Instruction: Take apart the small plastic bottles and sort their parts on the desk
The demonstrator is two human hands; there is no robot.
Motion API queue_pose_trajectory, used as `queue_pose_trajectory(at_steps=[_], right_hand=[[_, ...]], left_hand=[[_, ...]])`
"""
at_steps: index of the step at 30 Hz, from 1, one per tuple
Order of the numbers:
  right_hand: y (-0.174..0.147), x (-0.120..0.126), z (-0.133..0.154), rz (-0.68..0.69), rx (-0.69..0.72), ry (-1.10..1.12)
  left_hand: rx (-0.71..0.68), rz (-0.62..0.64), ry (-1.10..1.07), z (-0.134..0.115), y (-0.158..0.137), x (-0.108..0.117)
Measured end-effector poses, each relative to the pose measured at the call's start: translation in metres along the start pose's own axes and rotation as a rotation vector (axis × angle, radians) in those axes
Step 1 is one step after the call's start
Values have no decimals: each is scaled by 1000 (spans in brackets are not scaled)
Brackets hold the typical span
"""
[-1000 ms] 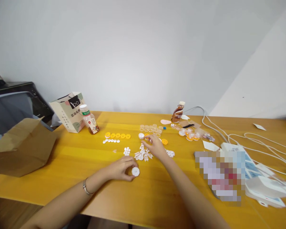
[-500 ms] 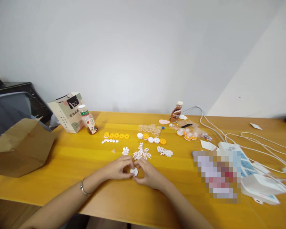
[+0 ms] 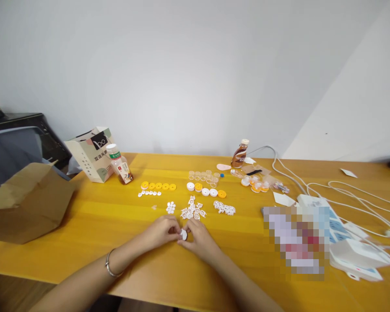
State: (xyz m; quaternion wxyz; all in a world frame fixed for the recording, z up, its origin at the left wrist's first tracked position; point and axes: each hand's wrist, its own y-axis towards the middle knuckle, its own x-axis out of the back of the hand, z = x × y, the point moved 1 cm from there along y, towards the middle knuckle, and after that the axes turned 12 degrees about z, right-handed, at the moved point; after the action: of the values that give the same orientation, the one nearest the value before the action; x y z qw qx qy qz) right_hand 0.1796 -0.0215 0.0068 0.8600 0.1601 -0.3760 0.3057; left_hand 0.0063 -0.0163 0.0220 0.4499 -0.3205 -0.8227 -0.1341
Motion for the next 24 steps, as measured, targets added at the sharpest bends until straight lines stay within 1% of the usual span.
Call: queue_pose_trajectory(at_steps=[3,6,12,16,20,24], right_hand=[[1,-1,1,-13,-12,0],[2,-2,2,-20,-13,10],[5,0,3,-27,-18,32],[6,2,2,-14,-5,46],[6,4,2,-9,-9,48],[6,4,2,-4,-17,49]], left_hand=[[73,13,-2,-3,0,1],[116,24,-8,-4,1,1],[136,0,25,0,3,-3],[73,-42,85,4,4,-7],[-30,-33,151,7,5,-8],[-94,-40,240,7,5,-9]])
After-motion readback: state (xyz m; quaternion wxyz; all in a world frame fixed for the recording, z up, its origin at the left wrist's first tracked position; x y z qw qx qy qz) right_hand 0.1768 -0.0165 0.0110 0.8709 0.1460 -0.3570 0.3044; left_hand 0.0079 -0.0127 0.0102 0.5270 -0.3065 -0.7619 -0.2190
